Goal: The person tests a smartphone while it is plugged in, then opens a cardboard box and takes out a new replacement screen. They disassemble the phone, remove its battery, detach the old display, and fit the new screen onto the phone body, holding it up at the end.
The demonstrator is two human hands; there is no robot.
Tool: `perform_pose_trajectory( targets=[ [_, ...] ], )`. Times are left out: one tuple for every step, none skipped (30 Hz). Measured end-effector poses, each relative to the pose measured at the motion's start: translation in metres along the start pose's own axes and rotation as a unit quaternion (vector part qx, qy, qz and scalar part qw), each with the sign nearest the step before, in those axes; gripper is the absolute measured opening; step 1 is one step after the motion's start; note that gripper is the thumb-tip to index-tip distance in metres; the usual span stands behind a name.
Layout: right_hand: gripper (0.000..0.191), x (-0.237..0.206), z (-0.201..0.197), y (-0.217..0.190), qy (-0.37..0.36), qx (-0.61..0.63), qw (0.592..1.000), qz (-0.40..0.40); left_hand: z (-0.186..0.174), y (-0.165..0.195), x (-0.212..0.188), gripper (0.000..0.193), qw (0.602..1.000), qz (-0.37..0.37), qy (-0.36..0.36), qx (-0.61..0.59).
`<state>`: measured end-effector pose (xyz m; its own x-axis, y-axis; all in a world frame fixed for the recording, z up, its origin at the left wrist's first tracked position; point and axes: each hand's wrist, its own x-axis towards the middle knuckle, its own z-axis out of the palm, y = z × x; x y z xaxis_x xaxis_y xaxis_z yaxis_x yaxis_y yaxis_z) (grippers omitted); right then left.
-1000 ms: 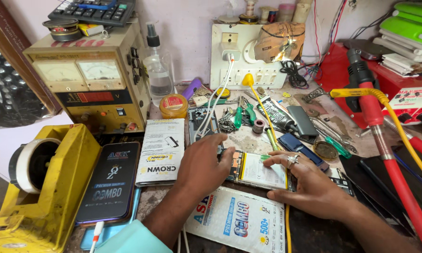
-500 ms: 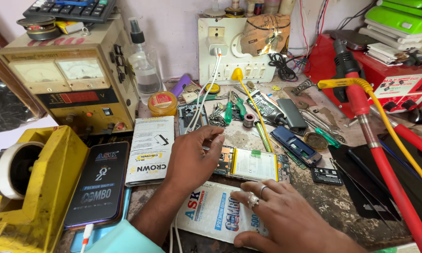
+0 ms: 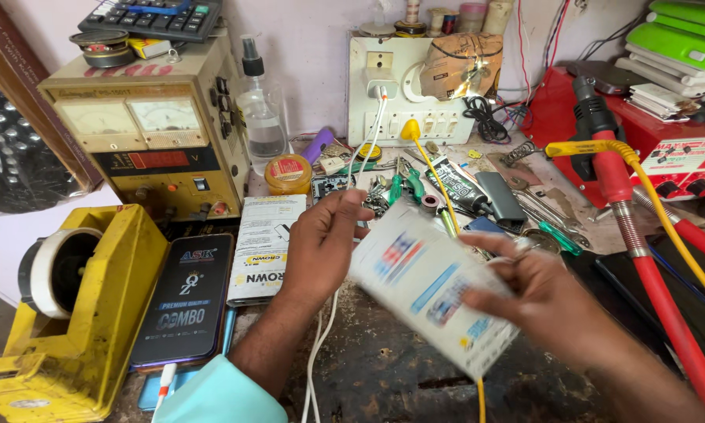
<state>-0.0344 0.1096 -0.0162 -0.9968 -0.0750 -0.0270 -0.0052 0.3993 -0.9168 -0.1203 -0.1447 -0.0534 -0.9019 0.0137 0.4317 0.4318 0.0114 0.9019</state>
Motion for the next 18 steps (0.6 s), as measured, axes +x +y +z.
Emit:
perform_pose_trajectory(
  targets=[
    [0.059,0.004,-0.009,0.003,0.023,0.079,0.997,-0.005,-0.001,0.001,0.001,0.035,1.000,-0.014,-0.003,-0.028],
    [0.050,0.007,-0.018,0.006,0.080,0.073,0.993,-0.041,-0.002,0.001,0.003,0.038,0.999,-0.023,0.008,-0.047],
    [0.041,0.008,-0.027,0.009,0.138,0.067,0.985,-0.075,-0.003,0.002,0.004,0.041,0.997,-0.033,0.020,-0.065],
    [0.033,0.010,-0.034,0.013,0.196,0.061,0.973,-0.108,-0.004,0.003,0.005,0.044,0.995,-0.043,0.030,-0.083],
    [0.029,0.008,-0.040,0.017,0.234,0.024,0.961,-0.144,-0.006,0.003,0.006,0.045,0.994,-0.026,0.047,-0.098],
    [0.025,0.004,-0.048,0.020,0.272,-0.012,0.945,-0.180,-0.008,0.002,0.007,0.046,0.992,-0.008,0.063,-0.113],
    [0.020,0.002,-0.054,0.023,0.308,-0.048,0.925,-0.215,-0.009,0.002,0.008,0.047,0.989,0.010,0.078,-0.129],
    [0.018,0.000,-0.058,0.025,0.340,-0.104,0.906,-0.228,-0.011,0.001,0.008,0.045,0.989,0.018,0.097,-0.114],
    [0.017,-0.002,-0.062,0.027,0.369,-0.161,0.883,-0.241,-0.012,0.000,0.008,0.044,0.988,0.026,0.115,-0.099],
    [0.016,-0.003,-0.064,0.029,0.396,-0.215,0.856,-0.253,-0.014,0.000,0.009,0.043,0.987,0.034,0.134,-0.084],
    [0.016,-0.003,-0.066,0.030,0.410,-0.339,0.813,-0.239,-0.015,0.001,0.011,0.040,0.984,0.053,0.147,-0.090],
    [0.016,-0.006,-0.070,0.031,0.415,-0.456,0.755,-0.221,-0.017,0.004,0.013,0.037,0.980,0.072,0.160,-0.097],
    [0.017,-0.008,-0.072,0.033,0.411,-0.566,0.686,-0.199,-0.020,0.007,0.014,0.034,0.975,0.089,0.173,-0.103],
    [0.025,-0.009,-0.072,0.037,0.386,-0.627,0.643,-0.211,-0.024,0.013,0.016,0.032,0.972,0.130,0.189,-0.053],
    [0.034,-0.010,-0.070,0.042,0.362,-0.682,0.596,-0.222,-0.031,0.020,0.020,0.031,0.964,0.173,0.203,-0.001],
    [0.039,-0.007,-0.069,0.047,0.349,-0.705,0.585,-0.199,-0.038,0.029,0.023,0.030,0.951,0.215,0.215,0.050],
    [0.044,-0.004,-0.067,0.052,0.335,-0.727,0.573,-0.177,-0.047,0.037,0.022,0.033,0.958,0.167,0.192,0.134],
    [0.044,0.000,-0.064,0.058,0.331,-0.719,0.599,-0.121,-0.058,0.046,0.018,0.036,0.955,0.115,0.166,0.216]
  ],
)
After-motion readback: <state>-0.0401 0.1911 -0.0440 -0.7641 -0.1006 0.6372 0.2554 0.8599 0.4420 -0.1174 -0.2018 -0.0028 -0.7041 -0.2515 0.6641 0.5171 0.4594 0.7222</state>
